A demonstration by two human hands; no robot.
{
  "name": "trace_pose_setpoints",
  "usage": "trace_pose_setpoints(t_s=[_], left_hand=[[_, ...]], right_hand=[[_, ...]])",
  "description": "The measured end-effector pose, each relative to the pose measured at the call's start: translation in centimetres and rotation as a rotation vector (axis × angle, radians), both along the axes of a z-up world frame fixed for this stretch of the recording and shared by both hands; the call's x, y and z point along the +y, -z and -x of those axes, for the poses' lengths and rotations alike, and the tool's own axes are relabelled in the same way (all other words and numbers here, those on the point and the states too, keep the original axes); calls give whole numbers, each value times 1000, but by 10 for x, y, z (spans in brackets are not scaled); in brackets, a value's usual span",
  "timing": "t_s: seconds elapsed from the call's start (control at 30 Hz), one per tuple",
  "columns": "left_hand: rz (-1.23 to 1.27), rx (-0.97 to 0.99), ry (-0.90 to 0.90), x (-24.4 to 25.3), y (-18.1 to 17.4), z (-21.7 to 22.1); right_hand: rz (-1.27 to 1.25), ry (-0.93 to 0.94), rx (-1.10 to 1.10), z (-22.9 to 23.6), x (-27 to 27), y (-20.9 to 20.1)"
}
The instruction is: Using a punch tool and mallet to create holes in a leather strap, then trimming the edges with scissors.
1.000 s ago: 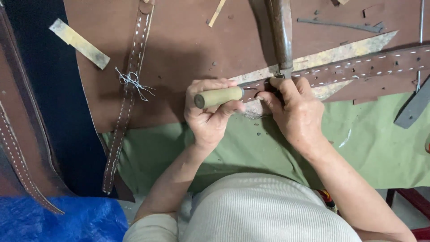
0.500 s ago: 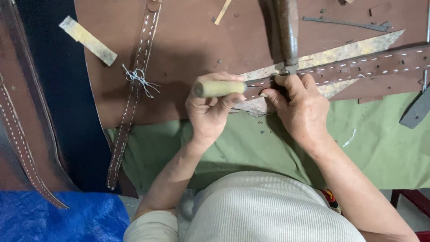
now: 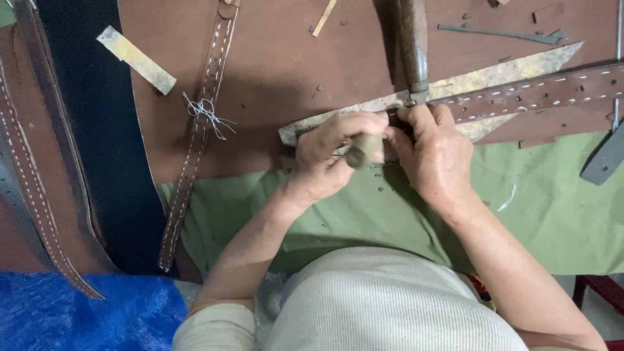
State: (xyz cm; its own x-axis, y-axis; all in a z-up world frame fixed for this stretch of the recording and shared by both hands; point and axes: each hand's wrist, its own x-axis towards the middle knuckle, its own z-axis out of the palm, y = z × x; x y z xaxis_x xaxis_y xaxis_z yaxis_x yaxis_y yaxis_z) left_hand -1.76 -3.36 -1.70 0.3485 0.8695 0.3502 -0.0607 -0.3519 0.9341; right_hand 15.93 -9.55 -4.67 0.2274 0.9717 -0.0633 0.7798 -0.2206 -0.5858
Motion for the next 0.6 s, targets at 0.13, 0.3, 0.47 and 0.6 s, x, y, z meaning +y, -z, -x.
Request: trace_pose_setpoints(t_s=[0.13,0.3,0.47,0.6], left_hand=[[-58,-38,-95,10,-2,3],[73,-182,-210,15,33,12],[12,1,-137,11,9,19],[51,-52,25,4,4,23]], right_hand=[[17,-16,-27,-1,5,-5],[93,-37,6,-6,6,-10],[55,-31,-22,-1,3,-5],[34,-21,5,-3,2,-3]])
